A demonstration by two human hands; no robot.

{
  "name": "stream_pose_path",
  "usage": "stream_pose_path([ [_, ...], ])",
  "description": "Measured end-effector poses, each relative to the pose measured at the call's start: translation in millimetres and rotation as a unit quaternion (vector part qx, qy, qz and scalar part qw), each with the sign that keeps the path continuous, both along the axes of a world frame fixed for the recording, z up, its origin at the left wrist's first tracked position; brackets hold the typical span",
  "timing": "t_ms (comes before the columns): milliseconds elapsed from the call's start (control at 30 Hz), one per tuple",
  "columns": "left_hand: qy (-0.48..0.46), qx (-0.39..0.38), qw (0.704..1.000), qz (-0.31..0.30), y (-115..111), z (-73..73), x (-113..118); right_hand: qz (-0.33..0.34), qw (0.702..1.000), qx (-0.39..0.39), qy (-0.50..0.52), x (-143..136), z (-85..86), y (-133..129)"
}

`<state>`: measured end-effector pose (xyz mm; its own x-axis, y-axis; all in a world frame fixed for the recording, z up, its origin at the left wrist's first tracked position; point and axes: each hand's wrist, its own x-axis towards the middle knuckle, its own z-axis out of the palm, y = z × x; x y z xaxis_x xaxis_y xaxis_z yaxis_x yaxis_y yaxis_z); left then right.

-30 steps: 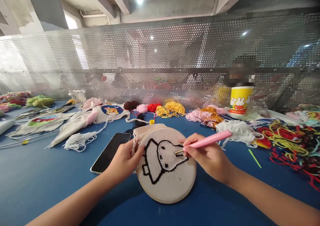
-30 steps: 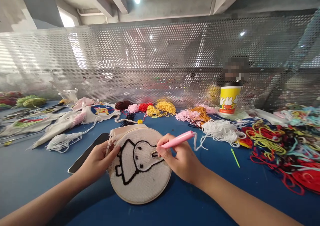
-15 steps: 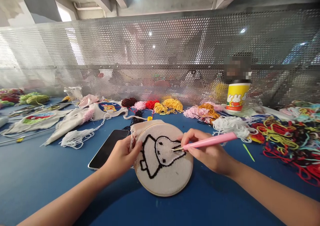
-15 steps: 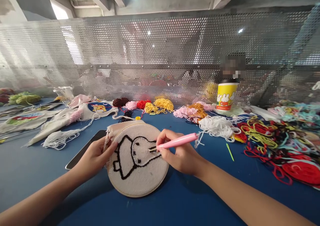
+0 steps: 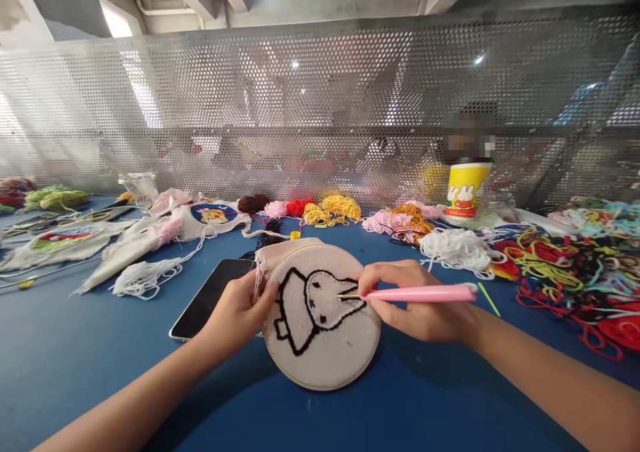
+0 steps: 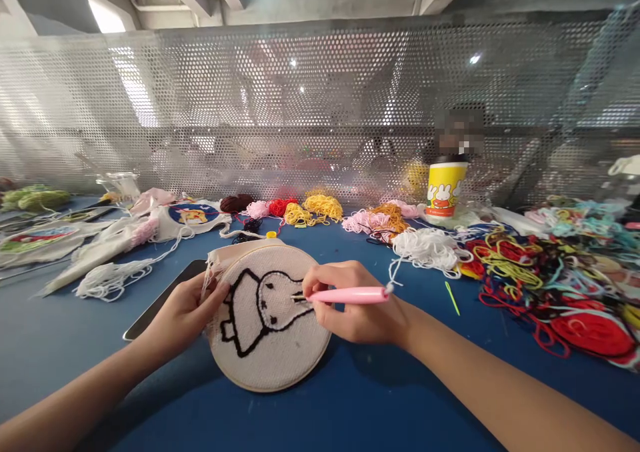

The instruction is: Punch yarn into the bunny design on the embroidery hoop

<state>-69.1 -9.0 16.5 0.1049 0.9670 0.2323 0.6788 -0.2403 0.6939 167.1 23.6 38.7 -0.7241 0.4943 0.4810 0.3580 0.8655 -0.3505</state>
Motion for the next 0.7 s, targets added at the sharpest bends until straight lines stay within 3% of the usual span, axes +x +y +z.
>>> stream_pose_path([
  [700,-0.024,0.004,1.0,-0.012,-3.1,1.6,0.1,0.003,0.999,0.023,0.029,-0.8,-4.1,2.6],
])
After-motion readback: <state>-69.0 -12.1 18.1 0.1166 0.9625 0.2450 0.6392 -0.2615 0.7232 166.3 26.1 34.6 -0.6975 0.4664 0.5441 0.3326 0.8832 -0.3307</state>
